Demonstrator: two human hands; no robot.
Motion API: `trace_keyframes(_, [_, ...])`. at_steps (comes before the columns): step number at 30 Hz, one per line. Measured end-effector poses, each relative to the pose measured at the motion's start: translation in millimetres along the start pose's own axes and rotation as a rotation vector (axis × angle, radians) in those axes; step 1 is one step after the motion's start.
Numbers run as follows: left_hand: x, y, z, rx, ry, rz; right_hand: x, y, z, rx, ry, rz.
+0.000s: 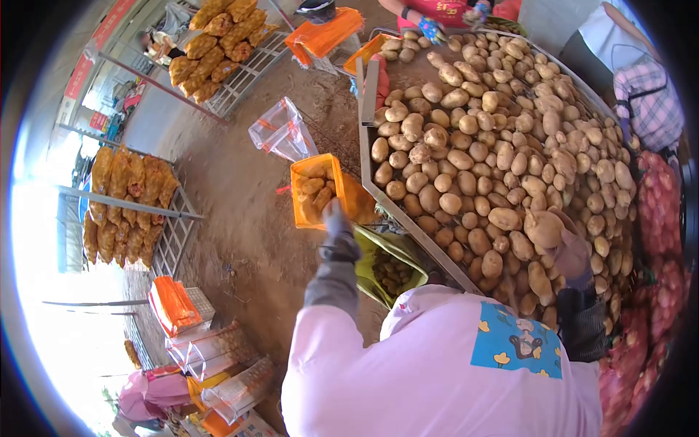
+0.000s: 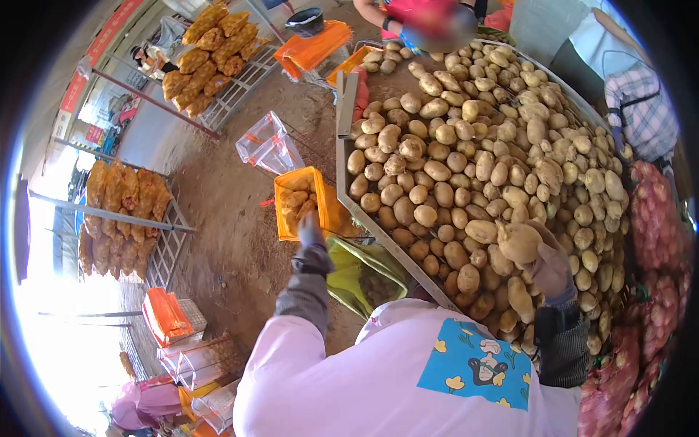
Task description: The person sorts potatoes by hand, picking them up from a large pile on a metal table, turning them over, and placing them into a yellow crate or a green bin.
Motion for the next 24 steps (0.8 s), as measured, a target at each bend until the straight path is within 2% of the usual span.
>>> trace_keyframes(1, [-18.6,-49.3,-39.8,-0.333,0.059,-0.027,-0.5,-0.5,0.2,0.02,-0.069,0.015])
trace_keyframes(2, [-45.5,-111.4,-75.5,-0.732,0.127,0.21,5.7,-2.6,-9.4,0.076,-0.009,0.004])
trace_keyframes(3, [-65.8,-173.7,-112.8,-0.837,0.362,0.111,5.8,-11.6,-0.4,0.081,-0.029,-0.007])
trace_keyframes(4, [-92.1,-223.7,-145.7,-0.885,0.539,0.202,7.3,-15.1,1.3,0.029,-0.091,0.002])
trace_keyframes(6, [-140.7,-297.7,-205.7,-1.005,0.984,0.235,8.4,-13.3,-17.4,-0.003,-0.138,-0.002])
trace_keyframes(7, [-161.8,-314.3,-227.0,-1.075,1.134,0.31,10.8,-9.9,-25.0,-0.048,-0.181,-0.021])
trace_keyframes(9, [-190.6,-358.3,-244.0,-0.945,1.332,0.505,10.7,-1.9,-37.8,-0.257,-0.199,0.0])
trace_keyframes(10, [-180.9,-338.6,-268.9,-0.695,1.276,0.39,7.6,-5.0,-31.2,-0.262,-0.223,0.015])
trace_keyframes(11, [-190.6,-321.1,-287.5,-0.69,1.302,0.384,7.1,-3.8,-28.2,-0.517,-0.197,0.034])
trace_keyframes(12, [-182.2,-346.0,-277.6,-0.698,1.177,0.208,5.5,-0.1,-31.8,-0.772,-0.169,0.046])
trace_keyframes(13, [-175.8,-368.6,-267.5,-0.706,1.05,0.034,4.3,5.6,-34.3,-0.776,-0.196,0.052])
trace_keyframes(14, [-175.3,-384.1,-254.4,-0.213,0.927,-0.267,9.3,-3.4,-41.9,-0.679,-0.119,-0.068])
trace_keyframes(15, [-186.5,-405.2,-247.3,0.102,0.865,-0.479,7.0,-15.8,-48.7,-0.572,-0.049,-0.186])
trace_keyframes(16, [-192.6,-397.2,-249.4,0.177,0.8,-0.492,-0.8,-18.9,-42.9,-0.569,-0.093,-0.178])
trace_keyframes(17, [-197.3,-389.8,-251.5,0.251,0.731,-0.504,-10.1,-25.8,-29.6,-0.704,-0.176,-0.218])
trace_keyframes(18, [-199.7,-384.1,-259.5,0.184,0.874,-0.42,-19.6,-28.9,-20.5,-0.836,-0.254,-0.265])
trace_keyframes(19, [-201.5,-382.7,-263.3,0.123,1.013,-0.332,-27.3,-29.8,-19.4,-0.829,-0.287,-0.26])
trace_keyframes(20, [-208.7,-394.2,-257.9,0.308,1.021,-0.431,-32.2,-21.6,-25.6,-0.983,-0.296,-0.192])
trace_keyframes(21, [-210.2,-377.9,-262.8,0.309,1.047,-0.446,-36.9,-14.6,-33.2,-1.137,-0.301,-0.128])
trace_keyframes(23, [-236.2,-372.8,-262.7,0.383,0.869,-1.08,-46.2,-13.0,-33.4,-1.175,-0.337,-0.143])
trace_keyframes(24, [-242.0,-373.8,-260.6,0.403,0.856,-1.162,-48.3,-15.7,-33.5,-1.164,-0.324,-0.159])
Point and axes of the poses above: each hand's wrist, its own x-axis towards the middle knuckle, its own z-axis out of the back of the hand, y = z × x, the point moved 10 cm from there along x, towards the middle knuckle, and after that the axes turned 14 degrees about y, right-handed, at the moved point
